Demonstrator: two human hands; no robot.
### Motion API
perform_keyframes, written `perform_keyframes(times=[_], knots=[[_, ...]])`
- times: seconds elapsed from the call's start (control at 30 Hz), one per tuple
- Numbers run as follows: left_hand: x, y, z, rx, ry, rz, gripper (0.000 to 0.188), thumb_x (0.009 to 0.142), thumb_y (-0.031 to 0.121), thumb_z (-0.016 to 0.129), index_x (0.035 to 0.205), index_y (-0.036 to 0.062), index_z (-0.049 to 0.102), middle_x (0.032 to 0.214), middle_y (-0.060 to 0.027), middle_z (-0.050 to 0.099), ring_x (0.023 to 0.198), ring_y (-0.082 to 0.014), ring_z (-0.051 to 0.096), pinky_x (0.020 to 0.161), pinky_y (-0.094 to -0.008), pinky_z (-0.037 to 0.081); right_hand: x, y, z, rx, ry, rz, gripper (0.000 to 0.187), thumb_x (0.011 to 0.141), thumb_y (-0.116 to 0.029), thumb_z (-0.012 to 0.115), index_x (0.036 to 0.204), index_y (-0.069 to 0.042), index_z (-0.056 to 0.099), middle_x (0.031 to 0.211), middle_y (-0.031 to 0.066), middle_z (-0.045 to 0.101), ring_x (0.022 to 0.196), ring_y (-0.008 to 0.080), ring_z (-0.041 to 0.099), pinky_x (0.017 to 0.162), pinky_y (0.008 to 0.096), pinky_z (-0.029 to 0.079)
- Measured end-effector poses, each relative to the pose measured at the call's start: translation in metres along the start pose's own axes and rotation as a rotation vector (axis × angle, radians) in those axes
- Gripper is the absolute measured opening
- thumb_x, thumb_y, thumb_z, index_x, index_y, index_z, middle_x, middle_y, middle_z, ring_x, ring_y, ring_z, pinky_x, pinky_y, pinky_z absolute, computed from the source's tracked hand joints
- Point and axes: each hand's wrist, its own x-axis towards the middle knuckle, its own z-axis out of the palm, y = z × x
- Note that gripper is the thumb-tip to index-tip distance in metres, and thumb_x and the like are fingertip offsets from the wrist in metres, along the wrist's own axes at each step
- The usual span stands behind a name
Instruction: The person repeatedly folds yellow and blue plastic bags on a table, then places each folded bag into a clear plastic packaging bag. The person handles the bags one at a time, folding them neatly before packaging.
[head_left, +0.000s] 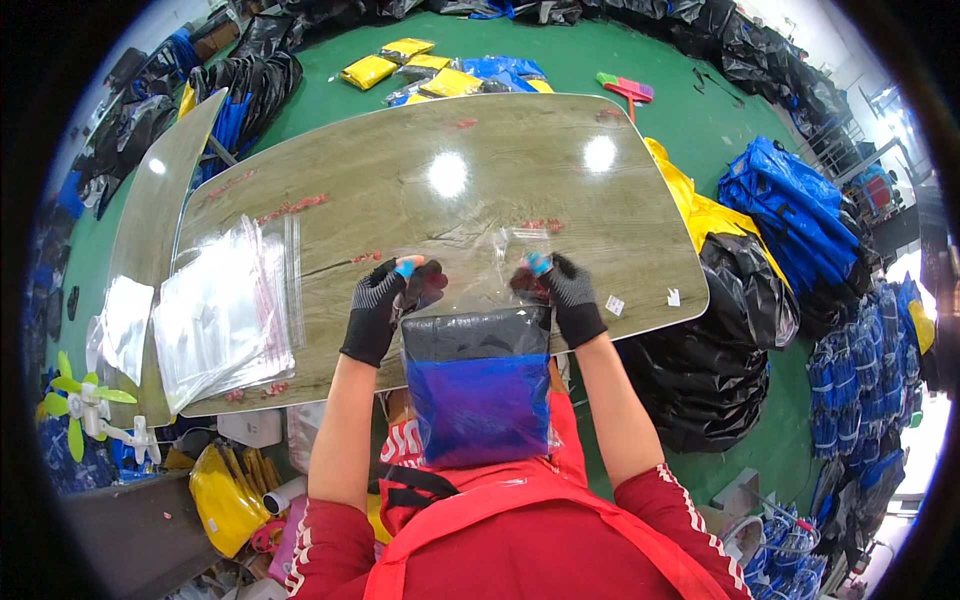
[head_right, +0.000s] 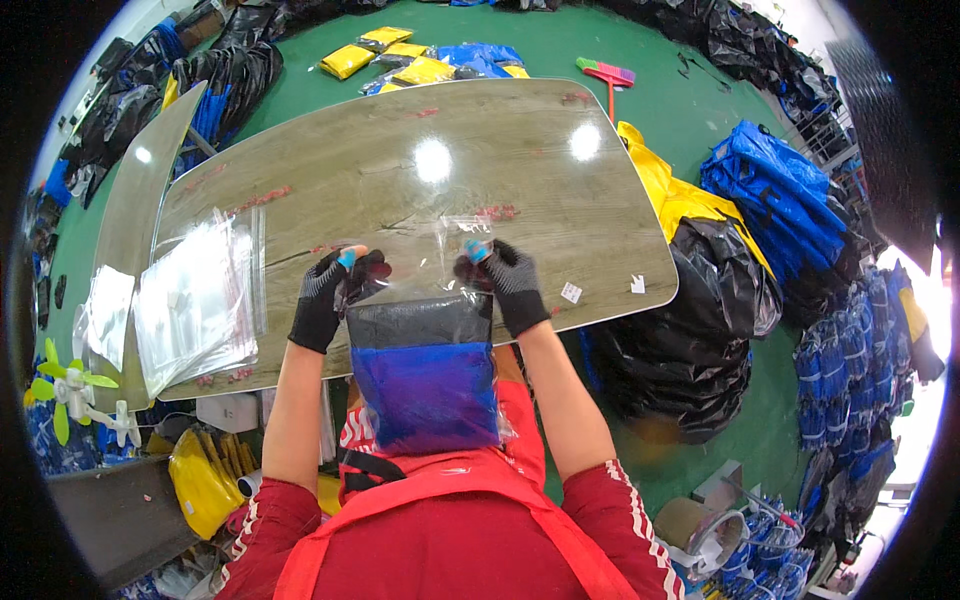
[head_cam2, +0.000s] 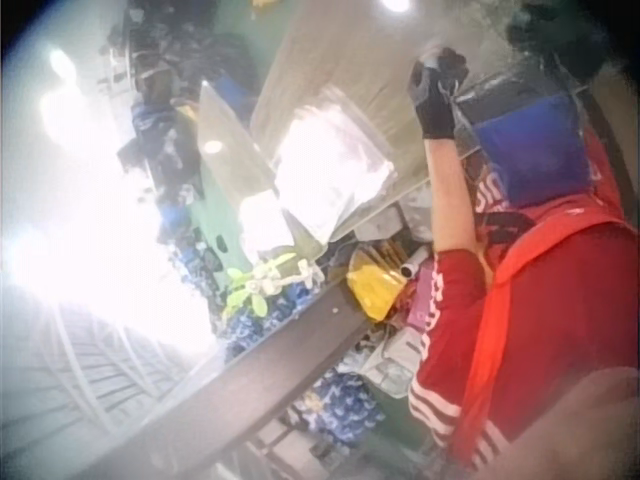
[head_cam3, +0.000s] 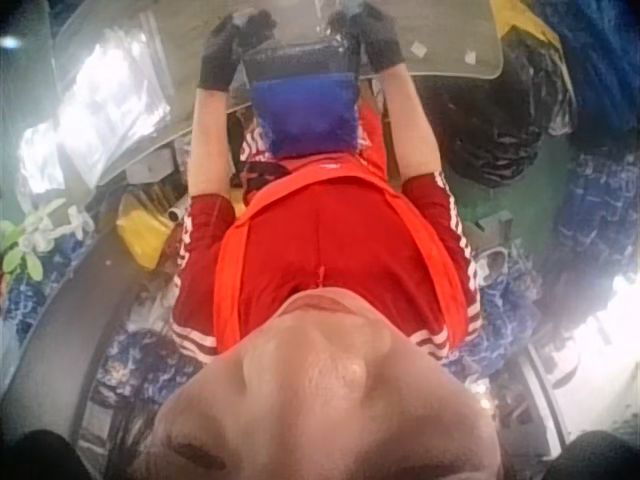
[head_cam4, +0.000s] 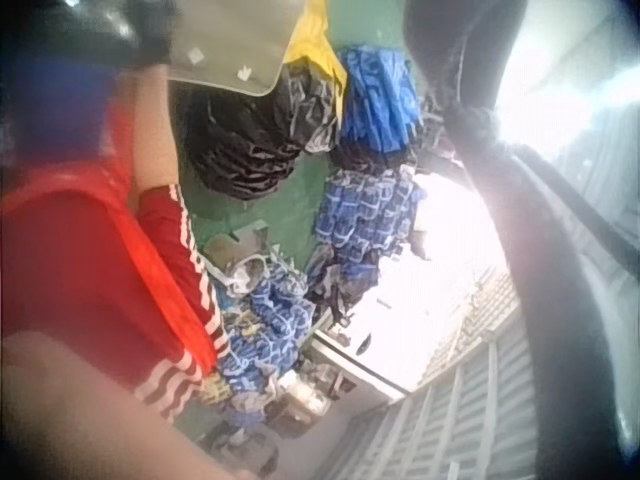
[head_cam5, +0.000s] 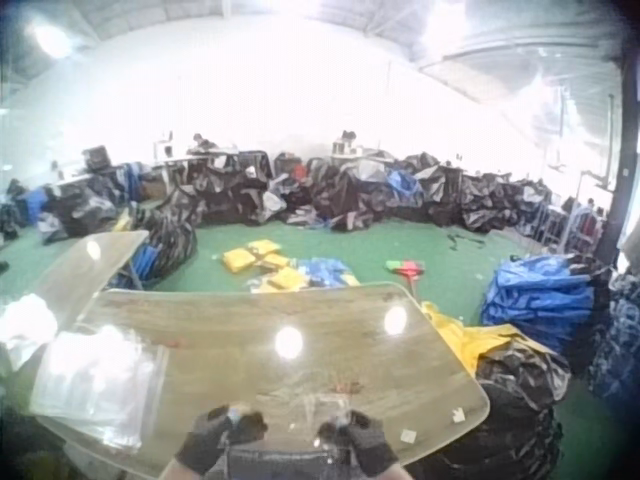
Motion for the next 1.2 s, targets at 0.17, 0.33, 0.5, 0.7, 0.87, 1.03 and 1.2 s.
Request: perform_keyframes(times=[0.17,0.33,0.5,0.7,0.87,1.03,1.2], knots=[[0.005,0.019,-0.01,-0.086,-0.01,0.044,0.034,0.097,0.025,0.055,0.109,-0.006,0.063,0.102,-0.0198,0.067,0.093,-0.0294,0.069,0.083,-0.0385,0.056,0.027,-0.063,0.021,-0.634,0.251,-0.665,0.028,0.083,-0.002,0.067,0.11,-0.001,0.06,0.107,0.0095,0.064,0.099,0.0202,0.061,0.084,0.0303,0.049],[-0.004,0.033,-0.006,0.358,0.001,0.021,0.03,0.099,0.026,0.054,0.106,-0.0005,0.067,0.099,-0.0105,0.069,0.085,-0.0164,0.064,0.077,-0.029,0.051,0.037,-0.066,0.093,-0.986,-0.577,-0.993,0.019,0.08,-0.015,0.064,0.099,-0.014,0.068,0.092,0.0088,0.063,0.091,0.0304,0.059,0.076,0.0419,0.05],[-0.015,0.044,0.0,0.736,-0.103,0.305,0.029,0.098,0.02,0.054,0.115,-0.0013,0.065,0.096,-0.0078,0.07,0.087,-0.0101,0.062,0.08,-0.0257,0.049,0.057,-0.088,0.114,-1.109,-0.779,-1.104,0.017,0.084,-0.028,0.063,0.092,-0.014,0.068,0.082,0.0076,0.065,0.08,0.0305,0.062,0.068,0.0441,0.052],[-0.012,0.048,-0.014,0.331,-0.059,0.113,0.031,0.098,0.025,0.053,0.109,-0.0006,0.066,0.103,-0.011,0.069,0.095,-0.0205,0.067,0.085,-0.031,0.052,0.14,-0.149,-0.032,-1.455,0.266,-0.813,0.016,0.086,-0.024,0.056,0.082,-0.009,0.059,0.068,0.0084,0.057,0.065,0.0247,0.06,0.057,0.0372,0.045],[-0.009,0.071,-0.021,0.644,0.031,0.095,0.036,0.098,0.033,0.051,0.109,0.0028,0.067,0.095,-0.0085,0.072,0.055,-0.0082,0.056,0.049,-0.023,0.043,0.1,-0.123,-0.075,-0.354,0.172,0.036,0.028,0.096,-0.035,0.053,0.092,-0.008,0.06,0.071,0.0044,0.057,0.047,0.0164,0.055,0.044,0.0279,0.042],[-0.022,0.074,-0.025,0.352,-0.048,-0.005,0.031,0.098,0.029,0.052,0.108,0.002,0.065,0.113,-0.0114,0.068,0.073,-0.0107,0.059,0.065,-0.0241,0.047,0.037,-0.053,-0.042,0.101,-0.381,0.272,0.034,0.094,-0.03,0.06,0.115,-0.003,0.065,0.115,0.0173,0.065,0.081,0.0193,0.068,0.067,0.0285,0.053],[-0.072,0.051,-0.042,0.921,-0.406,0.222,0.017,0.093,0.014,0.056,0.101,0.0029,0.066,0.133,-0.0165,0.057,0.123,-0.0278,0.055,0.109,-0.0383,0.038,-0.007,-0.051,-0.084,-0.574,-0.884,-0.386,0.028,0.08,-0.013,0.068,0.107,-0.007,0.071,0.13,0.015,0.059,0.119,0.0362,0.056,0.098,0.0423,0.045]])
